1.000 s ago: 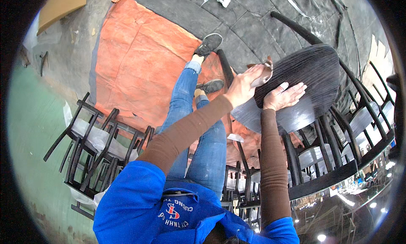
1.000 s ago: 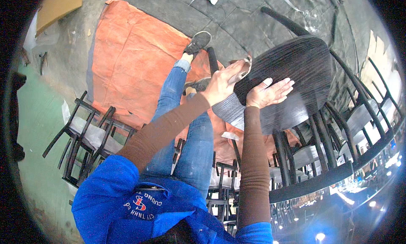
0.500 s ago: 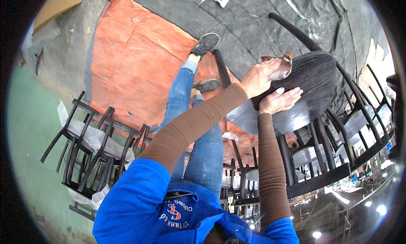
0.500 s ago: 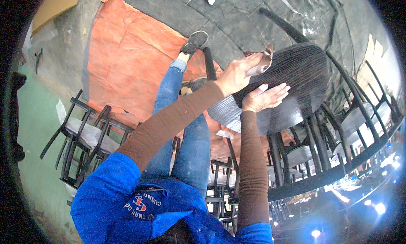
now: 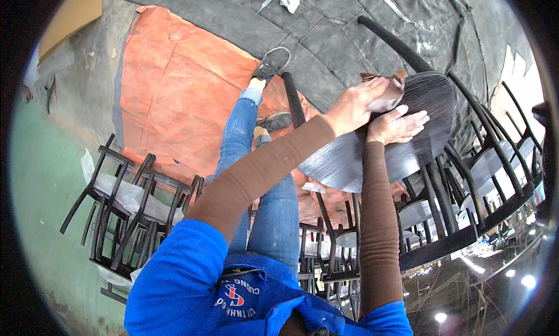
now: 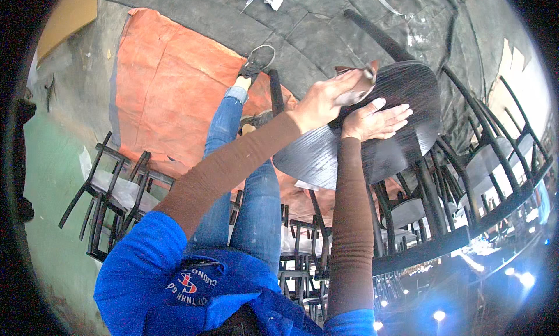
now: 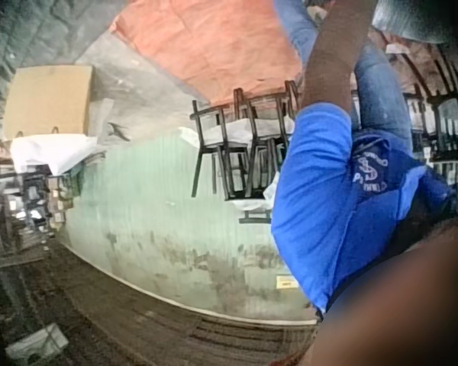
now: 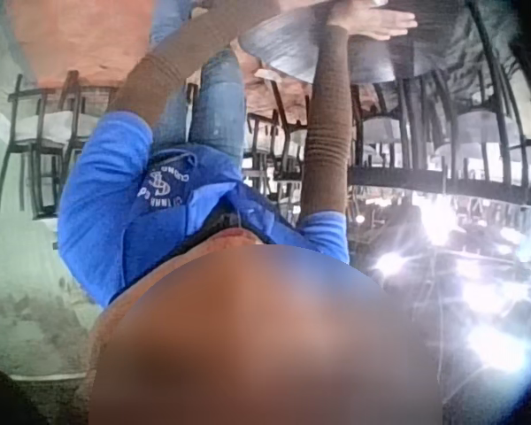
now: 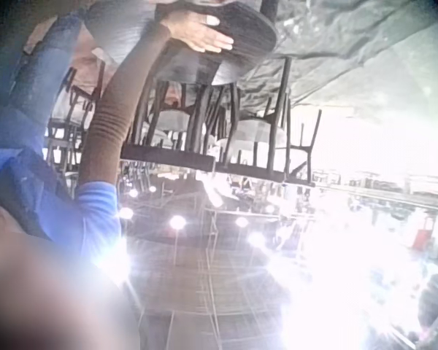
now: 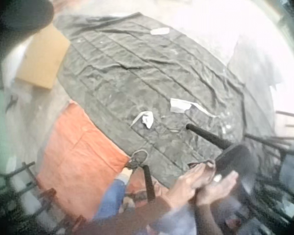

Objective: The person wipes the seat and legs of black chairs with a white cloth in a workshop. They handle multiple chairs one at a time, turning them over to clean different surfaces, then place them back in a row.

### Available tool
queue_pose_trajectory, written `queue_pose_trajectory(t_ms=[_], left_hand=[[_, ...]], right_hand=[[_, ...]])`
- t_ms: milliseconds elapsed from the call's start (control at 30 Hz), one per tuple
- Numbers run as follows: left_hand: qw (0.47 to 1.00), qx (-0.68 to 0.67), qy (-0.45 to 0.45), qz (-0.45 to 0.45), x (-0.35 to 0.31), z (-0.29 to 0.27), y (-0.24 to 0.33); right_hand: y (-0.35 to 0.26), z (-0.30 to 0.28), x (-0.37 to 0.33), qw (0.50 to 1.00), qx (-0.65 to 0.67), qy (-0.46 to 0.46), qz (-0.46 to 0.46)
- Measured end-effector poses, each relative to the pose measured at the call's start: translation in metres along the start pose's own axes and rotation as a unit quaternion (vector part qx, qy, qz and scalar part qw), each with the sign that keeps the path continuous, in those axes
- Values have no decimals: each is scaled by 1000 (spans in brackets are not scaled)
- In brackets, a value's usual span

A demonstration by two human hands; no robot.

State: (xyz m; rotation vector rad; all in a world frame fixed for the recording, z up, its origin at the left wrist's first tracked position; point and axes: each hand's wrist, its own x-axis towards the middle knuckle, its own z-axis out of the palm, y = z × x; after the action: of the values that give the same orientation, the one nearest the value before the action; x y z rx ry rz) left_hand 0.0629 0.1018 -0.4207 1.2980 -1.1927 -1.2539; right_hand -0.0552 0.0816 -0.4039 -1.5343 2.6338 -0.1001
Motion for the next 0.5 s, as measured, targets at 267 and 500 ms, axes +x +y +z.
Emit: queue_pose_trajectory(t_ms=[267,500], left_hand=[[993,20,-11,-116,-87,-49,45],[998,-50,-44,-19,63,13,8]], right_hand=[[-4,0,-1,1000,-3,-2,-1],[0,-1,-2,1000,-5,-15,1]])
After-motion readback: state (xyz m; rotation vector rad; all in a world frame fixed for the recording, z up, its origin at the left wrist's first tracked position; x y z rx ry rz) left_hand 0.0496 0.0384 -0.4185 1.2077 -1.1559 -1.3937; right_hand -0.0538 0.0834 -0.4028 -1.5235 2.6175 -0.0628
